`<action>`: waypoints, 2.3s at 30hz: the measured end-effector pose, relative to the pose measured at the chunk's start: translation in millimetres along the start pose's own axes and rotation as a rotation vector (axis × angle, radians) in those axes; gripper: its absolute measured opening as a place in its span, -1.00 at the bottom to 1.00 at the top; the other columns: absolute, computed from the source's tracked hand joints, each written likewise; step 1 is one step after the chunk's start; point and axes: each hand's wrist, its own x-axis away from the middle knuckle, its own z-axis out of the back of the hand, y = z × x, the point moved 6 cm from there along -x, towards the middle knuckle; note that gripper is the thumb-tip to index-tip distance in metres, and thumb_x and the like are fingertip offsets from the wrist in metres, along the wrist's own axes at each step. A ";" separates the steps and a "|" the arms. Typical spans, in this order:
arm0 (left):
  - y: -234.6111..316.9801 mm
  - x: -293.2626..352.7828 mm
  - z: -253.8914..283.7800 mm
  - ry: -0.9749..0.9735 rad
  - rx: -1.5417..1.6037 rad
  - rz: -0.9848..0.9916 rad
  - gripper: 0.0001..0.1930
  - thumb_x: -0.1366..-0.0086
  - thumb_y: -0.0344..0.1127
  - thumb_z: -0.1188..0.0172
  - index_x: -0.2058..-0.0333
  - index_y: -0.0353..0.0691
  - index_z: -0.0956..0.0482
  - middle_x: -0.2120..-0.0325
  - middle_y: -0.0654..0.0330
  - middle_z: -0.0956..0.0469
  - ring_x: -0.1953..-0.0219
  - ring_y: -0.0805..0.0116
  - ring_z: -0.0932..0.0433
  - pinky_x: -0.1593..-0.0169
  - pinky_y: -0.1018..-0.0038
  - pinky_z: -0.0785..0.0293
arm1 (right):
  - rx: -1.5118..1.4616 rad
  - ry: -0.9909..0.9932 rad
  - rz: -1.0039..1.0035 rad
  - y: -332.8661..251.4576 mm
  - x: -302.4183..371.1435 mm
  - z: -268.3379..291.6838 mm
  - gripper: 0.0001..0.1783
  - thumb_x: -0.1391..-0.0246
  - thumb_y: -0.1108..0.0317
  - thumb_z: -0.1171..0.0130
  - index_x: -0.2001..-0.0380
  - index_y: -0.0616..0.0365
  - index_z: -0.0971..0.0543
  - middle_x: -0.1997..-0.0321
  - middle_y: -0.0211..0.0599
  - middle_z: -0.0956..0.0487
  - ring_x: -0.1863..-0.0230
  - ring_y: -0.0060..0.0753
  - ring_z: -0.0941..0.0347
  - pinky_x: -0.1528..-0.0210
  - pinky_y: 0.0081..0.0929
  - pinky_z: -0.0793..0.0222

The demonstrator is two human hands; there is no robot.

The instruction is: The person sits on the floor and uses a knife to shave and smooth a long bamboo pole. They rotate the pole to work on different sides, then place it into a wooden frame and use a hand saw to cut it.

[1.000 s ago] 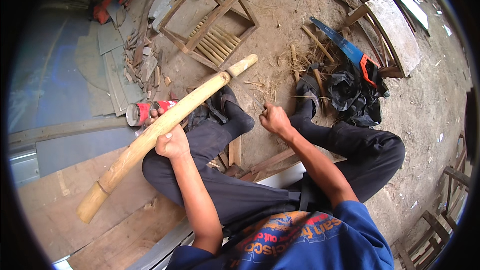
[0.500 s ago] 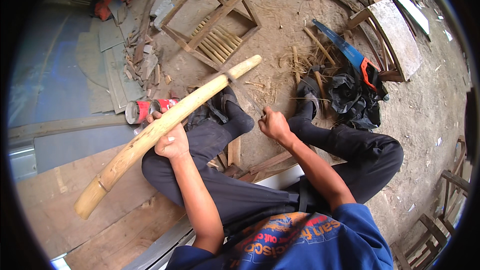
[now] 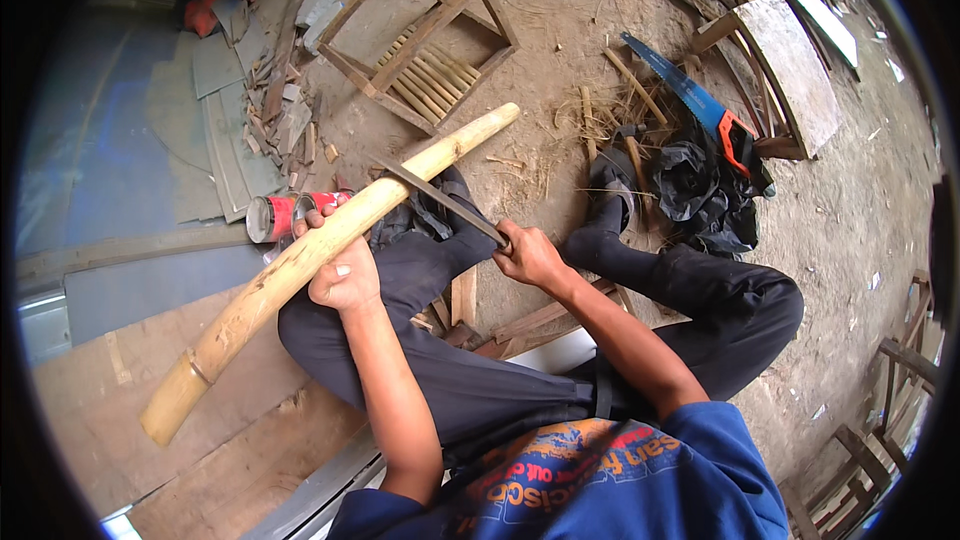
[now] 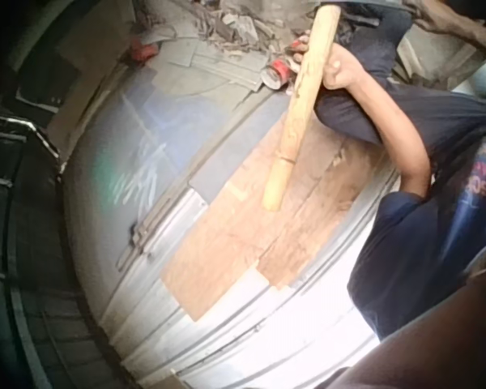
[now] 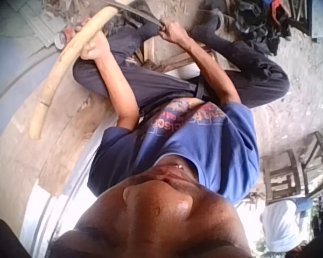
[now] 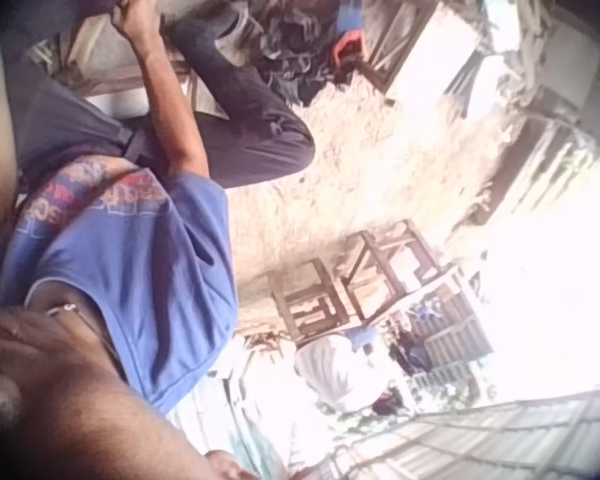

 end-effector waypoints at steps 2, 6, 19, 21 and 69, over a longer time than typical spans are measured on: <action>-1.5 -3.5 -0.8 -0.029 0.021 -0.007 -0.29 0.43 -0.49 0.03 0.08 -0.17 -0.45 0.15 0.18 -0.48 -0.15 0.11 -0.37 -0.45 0.05 -0.04 | 0.004 0.114 -0.134 19.6 -3.8 3.6 -0.72 0.06 0.35 -0.22 0.30 0.30 -0.48 0.46 0.22 -0.58 0.28 0.30 -0.55 0.17 0.01 -0.49; -0.6 -3.4 12.9 -0.046 0.078 0.022 -0.26 0.45 -0.50 0.04 0.06 -0.19 -0.49 0.01 0.13 -0.49 -0.25 0.06 -0.32 -0.46 0.04 -0.01 | -0.014 0.223 -0.301 39.9 -6.0 9.3 -0.74 0.06 0.37 -0.20 0.33 0.36 -0.49 0.50 0.23 -0.55 0.30 0.31 -0.54 0.20 0.00 -0.46; -2.5 -6.6 13.4 0.051 0.129 -0.018 -0.19 0.36 -0.50 0.01 -0.10 -0.29 -0.47 -0.02 0.01 -0.54 -0.19 0.05 -0.43 -0.44 0.07 -0.06 | 0.082 0.223 -0.319 45.5 -4.7 20.1 -0.72 0.04 0.38 -0.19 0.30 0.36 -0.47 0.47 0.21 -0.57 0.30 0.29 -0.55 0.21 0.00 -0.48; -1.3 -0.4 15.3 0.146 0.101 -0.046 -0.21 0.31 -0.50 0.01 -0.11 -0.29 -0.46 0.00 0.00 -0.56 -0.18 0.06 -0.45 -0.43 0.08 -0.09 | 0.087 0.099 -0.112 23.5 2.4 12.6 -0.66 0.06 0.38 -0.22 0.22 0.36 -0.46 0.46 0.19 -0.58 0.30 0.27 -0.56 0.22 -0.01 -0.49; 1.0 0.5 28.2 0.247 -0.149 -0.108 -0.44 -0.29 -0.31 -0.18 -0.22 -0.34 -0.28 -0.04 -0.02 -0.47 -0.17 0.10 -0.40 -0.34 0.07 -0.22 | -0.089 0.208 -0.311 59.4 -12.9 0.3 -0.70 0.03 0.35 -0.17 0.31 0.39 -0.46 0.46 0.19 -0.58 0.24 0.28 -0.54 0.14 -0.01 -0.44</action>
